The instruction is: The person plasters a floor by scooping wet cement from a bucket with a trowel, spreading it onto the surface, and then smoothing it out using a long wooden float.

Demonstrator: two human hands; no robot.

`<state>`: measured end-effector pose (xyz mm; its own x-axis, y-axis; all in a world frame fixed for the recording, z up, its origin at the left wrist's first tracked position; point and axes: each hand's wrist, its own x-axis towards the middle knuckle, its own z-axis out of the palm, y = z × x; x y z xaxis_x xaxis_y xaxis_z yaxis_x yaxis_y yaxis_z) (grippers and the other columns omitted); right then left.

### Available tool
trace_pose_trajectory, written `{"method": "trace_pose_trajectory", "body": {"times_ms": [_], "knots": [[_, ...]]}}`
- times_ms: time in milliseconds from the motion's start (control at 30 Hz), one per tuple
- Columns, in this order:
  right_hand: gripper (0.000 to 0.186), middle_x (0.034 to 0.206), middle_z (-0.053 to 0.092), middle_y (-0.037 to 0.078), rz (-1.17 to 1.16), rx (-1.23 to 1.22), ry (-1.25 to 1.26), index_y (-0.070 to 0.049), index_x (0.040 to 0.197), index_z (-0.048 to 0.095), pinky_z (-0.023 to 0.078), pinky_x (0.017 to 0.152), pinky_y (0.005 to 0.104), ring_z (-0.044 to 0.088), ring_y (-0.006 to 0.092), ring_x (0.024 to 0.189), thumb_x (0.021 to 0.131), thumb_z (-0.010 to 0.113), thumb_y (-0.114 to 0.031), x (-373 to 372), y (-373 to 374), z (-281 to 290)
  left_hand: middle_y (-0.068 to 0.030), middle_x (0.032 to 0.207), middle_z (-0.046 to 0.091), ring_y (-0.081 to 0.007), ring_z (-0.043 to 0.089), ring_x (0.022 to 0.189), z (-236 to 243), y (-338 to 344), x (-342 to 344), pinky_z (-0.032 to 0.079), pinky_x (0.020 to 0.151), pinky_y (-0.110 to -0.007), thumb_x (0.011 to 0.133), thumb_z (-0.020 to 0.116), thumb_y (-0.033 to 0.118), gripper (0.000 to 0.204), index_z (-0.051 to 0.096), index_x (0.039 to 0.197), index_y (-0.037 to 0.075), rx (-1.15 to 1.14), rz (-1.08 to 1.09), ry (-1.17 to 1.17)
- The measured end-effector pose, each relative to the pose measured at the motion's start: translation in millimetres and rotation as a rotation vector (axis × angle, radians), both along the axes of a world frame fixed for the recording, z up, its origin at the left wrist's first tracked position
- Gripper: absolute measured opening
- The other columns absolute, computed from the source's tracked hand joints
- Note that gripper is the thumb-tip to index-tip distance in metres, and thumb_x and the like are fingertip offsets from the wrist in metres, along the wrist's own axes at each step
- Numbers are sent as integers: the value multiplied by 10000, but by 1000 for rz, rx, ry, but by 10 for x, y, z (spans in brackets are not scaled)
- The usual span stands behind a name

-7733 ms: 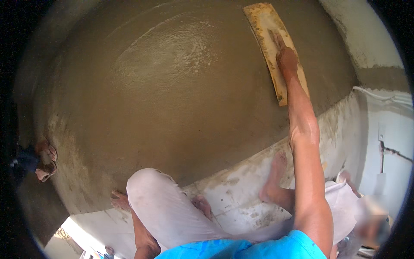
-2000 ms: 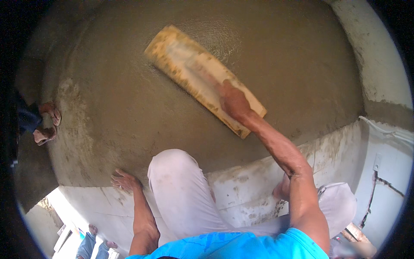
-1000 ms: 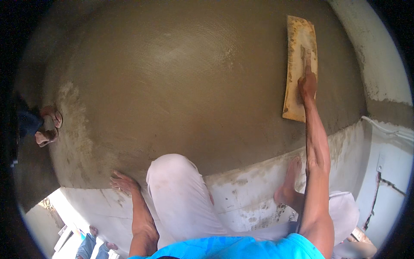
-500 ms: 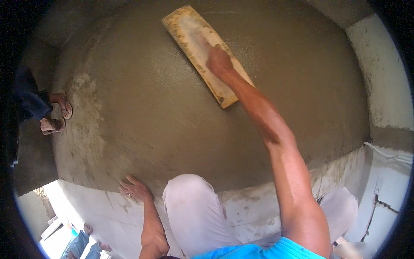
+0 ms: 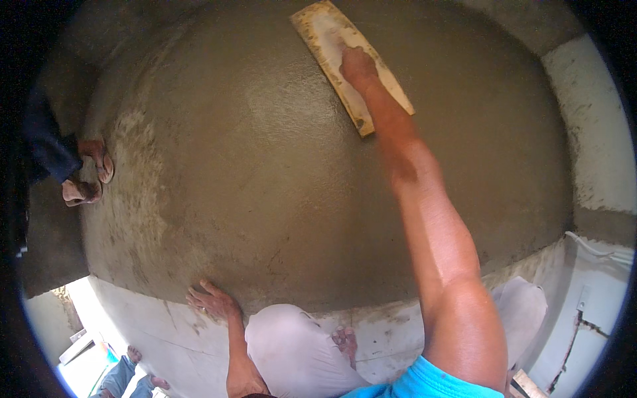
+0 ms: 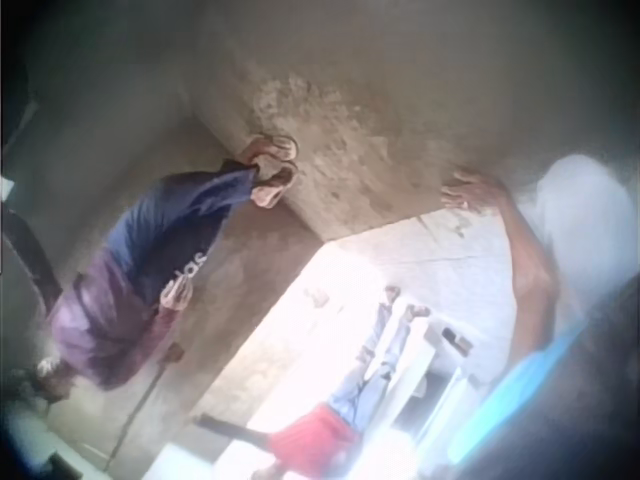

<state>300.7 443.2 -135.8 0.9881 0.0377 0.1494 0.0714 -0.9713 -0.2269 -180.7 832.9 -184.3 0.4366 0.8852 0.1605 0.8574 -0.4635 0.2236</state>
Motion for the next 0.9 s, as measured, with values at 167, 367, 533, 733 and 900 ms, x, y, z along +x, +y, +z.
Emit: {"method": "trace_pose_trajectory", "body": {"times_ms": [167,367,533,733,900], "knots": [[459,1011,648,238,-113,-52,-1,-122,1258,548,500,848,478,630,372,973,804,609,-81,77,-836,-87,-239,1496,222,-381,189,1398,-71,39,-58,263,1103,-491,972,321,554,715,299,1428,3,-24,-21,-7],[617,987,626,261,-190,-75,-131,-141,1349,466,471,807,500,605,416,941,746,548,-35,-122,-2156,-196,-259,1471,238,-413,236,1367,-102,-4,-9,317,1051,-519,978,331,532,686,311,1416,5,-31,-11,-7],[470,992,637,254,-323,-85,-129,-64,1260,509,482,791,500,620,401,935,792,555,-73,-649,-2910,-154,-256,1486,200,-417,245,1357,-97,48,-44,325,1037,-531,971,323,555,700,299,1424,21,-25,-39,-5],[539,929,617,271,-474,-42,-85,-47,1292,477,474,759,498,608,423,857,759,555,-73,-1108,-3064,-236,-251,1492,197,-403,227,1368,-62,153,-77,326,1037,-534,964,331,571,720,287,1433,27,-5,-23,9],[647,900,585,279,-77,-40,-291,-75,1365,431,457,727,498,580,416,811,734,573,-75,-846,-2991,-272,-239,1494,210,-395,218,1376,-272,185,-146,323,1039,-536,957,328,589,736,285,1436,32,11,-72,7]]}}
